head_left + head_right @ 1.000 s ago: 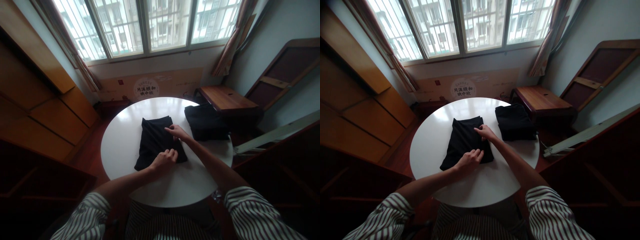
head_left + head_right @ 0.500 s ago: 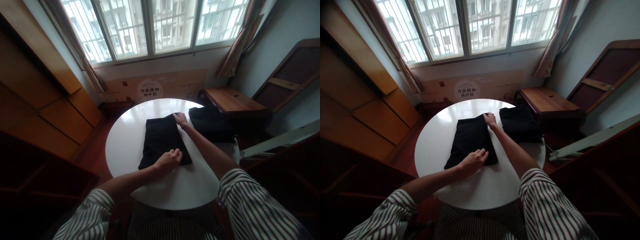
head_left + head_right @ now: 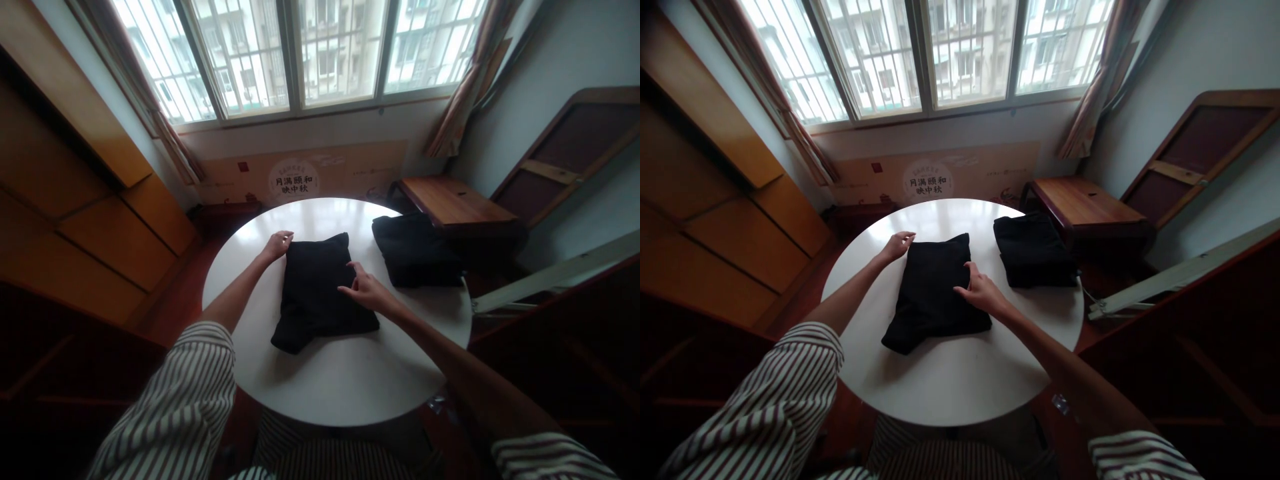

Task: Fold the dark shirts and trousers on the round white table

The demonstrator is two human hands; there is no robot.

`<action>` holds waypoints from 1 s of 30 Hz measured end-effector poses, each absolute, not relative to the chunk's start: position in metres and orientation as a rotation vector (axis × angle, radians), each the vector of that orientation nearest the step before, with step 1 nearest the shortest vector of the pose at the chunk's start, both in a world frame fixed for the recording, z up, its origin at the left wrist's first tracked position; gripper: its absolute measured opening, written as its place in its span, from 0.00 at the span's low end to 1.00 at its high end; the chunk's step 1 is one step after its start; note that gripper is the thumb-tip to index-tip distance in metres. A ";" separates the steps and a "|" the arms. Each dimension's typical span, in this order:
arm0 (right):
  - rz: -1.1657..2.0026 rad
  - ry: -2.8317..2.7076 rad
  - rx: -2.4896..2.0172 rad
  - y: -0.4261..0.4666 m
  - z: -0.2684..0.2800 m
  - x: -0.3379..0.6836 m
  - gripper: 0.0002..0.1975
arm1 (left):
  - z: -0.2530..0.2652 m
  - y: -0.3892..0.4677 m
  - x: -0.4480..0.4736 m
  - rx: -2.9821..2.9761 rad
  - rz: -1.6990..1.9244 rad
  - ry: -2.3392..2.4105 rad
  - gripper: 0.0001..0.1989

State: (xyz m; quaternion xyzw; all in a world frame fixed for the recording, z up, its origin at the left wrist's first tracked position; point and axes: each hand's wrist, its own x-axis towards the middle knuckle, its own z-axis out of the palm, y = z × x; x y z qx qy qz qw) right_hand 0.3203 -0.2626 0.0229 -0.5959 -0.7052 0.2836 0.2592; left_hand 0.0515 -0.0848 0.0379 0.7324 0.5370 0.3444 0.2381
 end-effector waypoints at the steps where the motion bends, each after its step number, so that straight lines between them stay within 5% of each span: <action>1: 0.692 -1.937 -1.654 -0.269 0.022 0.320 0.29 | 0.031 -0.079 0.052 1.986 0.936 1.474 0.06; 7: 0.418 -2.162 -1.935 -0.284 0.025 0.323 0.15 | 0.007 -0.069 0.058 1.897 0.874 1.477 0.07; 20: 0.886 -2.103 -1.711 -0.276 0.025 0.352 0.20 | 0.037 -0.108 0.080 2.108 0.841 1.560 0.05; 26: 0.289 -2.077 -1.769 -0.240 0.049 0.340 0.18 | 0.041 -0.249 0.131 2.852 0.215 0.947 0.25; 30: 0.214 -2.294 -1.539 -0.202 0.046 0.317 0.21 | 0.030 -0.298 0.148 3.032 -0.004 0.821 0.17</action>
